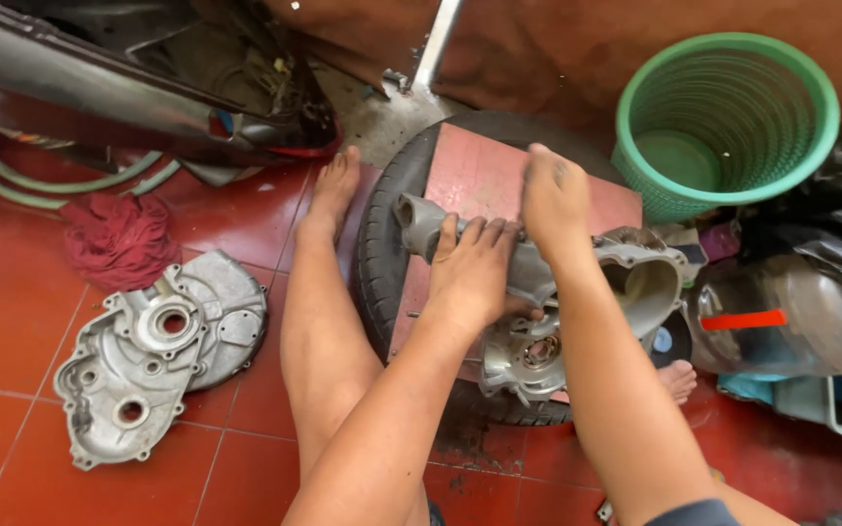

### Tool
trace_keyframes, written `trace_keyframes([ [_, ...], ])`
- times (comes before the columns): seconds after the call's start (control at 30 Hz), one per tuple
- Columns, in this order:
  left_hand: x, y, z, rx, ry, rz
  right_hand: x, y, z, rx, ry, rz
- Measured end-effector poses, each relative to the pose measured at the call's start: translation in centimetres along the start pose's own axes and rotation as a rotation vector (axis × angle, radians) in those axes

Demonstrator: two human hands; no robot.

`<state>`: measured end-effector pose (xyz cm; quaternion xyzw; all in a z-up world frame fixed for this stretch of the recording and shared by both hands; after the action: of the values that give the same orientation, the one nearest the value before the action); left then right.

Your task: Cleaning a motorcycle engine crankcase using a brush and a small metal tool to remove grime and debris.

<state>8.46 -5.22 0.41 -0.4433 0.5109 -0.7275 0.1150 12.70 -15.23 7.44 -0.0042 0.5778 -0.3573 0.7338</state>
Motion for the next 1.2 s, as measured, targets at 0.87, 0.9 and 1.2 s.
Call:
trace_keyframes([
  [0.87, -0.3, 0.8, 0.1, 0.068, 0.016, 0.011, 2.5, -1.4, -4.0, -0.059, 0.038, 0.015],
  [0.9, -0.2, 0.4, -0.2, 0.055, 0.011, 0.005, 1.3, -0.6, -2.7, -0.063, 0.052, 0.013],
  [1.2, -0.5, 0.7, 0.2, 0.047, 0.012, -0.011, 2.5, 0.8, -1.3, -0.21, 0.076, -0.131],
])
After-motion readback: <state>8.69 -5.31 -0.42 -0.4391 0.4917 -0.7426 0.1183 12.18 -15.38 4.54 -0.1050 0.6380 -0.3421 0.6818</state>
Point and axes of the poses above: each hand's wrist, its own z-axis towards the middle knuckle, its own y-axis out of the palm, x = y × z, the point moved 10 cm from there along z, towards the middle knuckle, and after that the axes turned 8 degrees about y, right-handed, at the moved point
